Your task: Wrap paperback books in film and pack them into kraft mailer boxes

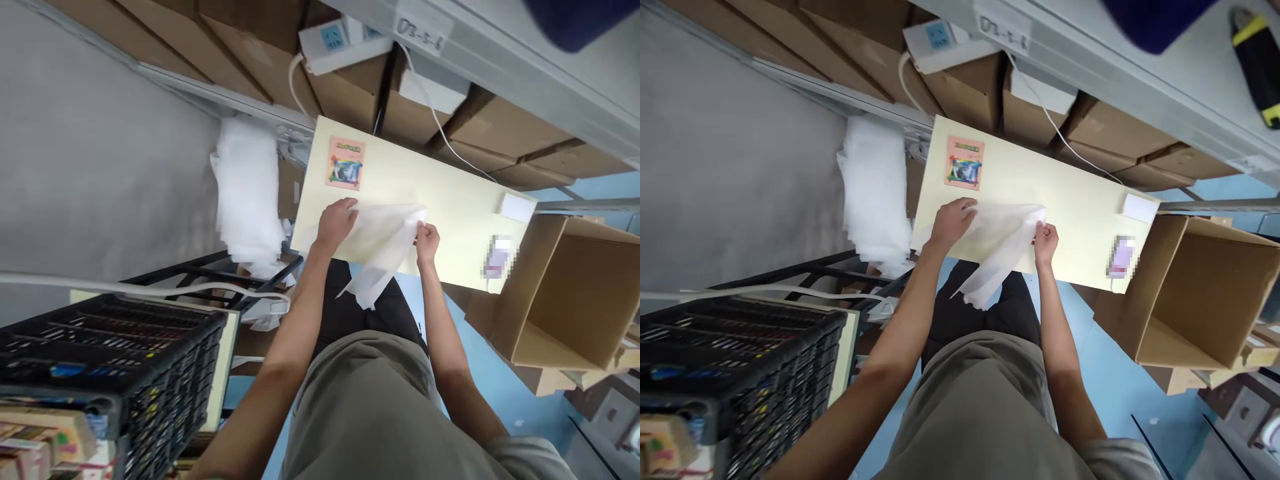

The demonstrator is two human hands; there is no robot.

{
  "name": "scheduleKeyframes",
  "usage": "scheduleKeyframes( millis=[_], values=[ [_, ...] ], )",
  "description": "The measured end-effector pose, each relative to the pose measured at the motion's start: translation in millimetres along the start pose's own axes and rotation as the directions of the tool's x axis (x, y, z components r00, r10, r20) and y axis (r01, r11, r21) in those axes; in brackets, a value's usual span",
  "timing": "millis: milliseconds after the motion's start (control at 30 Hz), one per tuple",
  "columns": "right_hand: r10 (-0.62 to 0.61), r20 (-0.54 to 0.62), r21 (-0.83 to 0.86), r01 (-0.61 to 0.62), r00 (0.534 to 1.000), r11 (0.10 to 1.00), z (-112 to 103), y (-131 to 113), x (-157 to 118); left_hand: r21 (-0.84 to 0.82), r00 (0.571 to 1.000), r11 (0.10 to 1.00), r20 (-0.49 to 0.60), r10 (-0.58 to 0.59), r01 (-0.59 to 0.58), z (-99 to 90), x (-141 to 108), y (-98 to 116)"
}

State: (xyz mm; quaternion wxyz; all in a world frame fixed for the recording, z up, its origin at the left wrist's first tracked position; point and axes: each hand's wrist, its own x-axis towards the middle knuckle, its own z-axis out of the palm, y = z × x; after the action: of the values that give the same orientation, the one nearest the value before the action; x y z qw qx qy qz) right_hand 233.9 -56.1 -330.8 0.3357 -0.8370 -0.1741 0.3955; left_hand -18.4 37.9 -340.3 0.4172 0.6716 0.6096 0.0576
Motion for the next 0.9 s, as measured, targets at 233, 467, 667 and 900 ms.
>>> scheduleKeyframes(
  millis=[233, 467, 667, 900],
  values=[
    [-0.121, 0.069, -0.199, 0.133, 0.990, 0.971, -46, 33, -14, 0.198, 0.975, 0.980, -0.221, 0.014, 0.030, 41.6, 14, 26],
    [0.076, 0.242, -0.388, 0.025, 0.967, 0.921, -46, 60, -68, 0.148, 0.990, 0.980, -0.020, 0.137, -0.132, 67.1, -24, 32],
    [0.254, 0.396, -0.598, 0.038, 0.882, 0.801, -47, 67, -88, 0.182, 0.993, 0.977, 0.032, 0.110, -0.114, 81.3, -31, 31],
    [0.121, 0.532, -0.072, -0.098, 0.838, 0.993, -114, 25, -48, 0.165, 0.995, 0.981, 0.008, 0.099, -0.099, 82.2, -25, 29]
  ],
)
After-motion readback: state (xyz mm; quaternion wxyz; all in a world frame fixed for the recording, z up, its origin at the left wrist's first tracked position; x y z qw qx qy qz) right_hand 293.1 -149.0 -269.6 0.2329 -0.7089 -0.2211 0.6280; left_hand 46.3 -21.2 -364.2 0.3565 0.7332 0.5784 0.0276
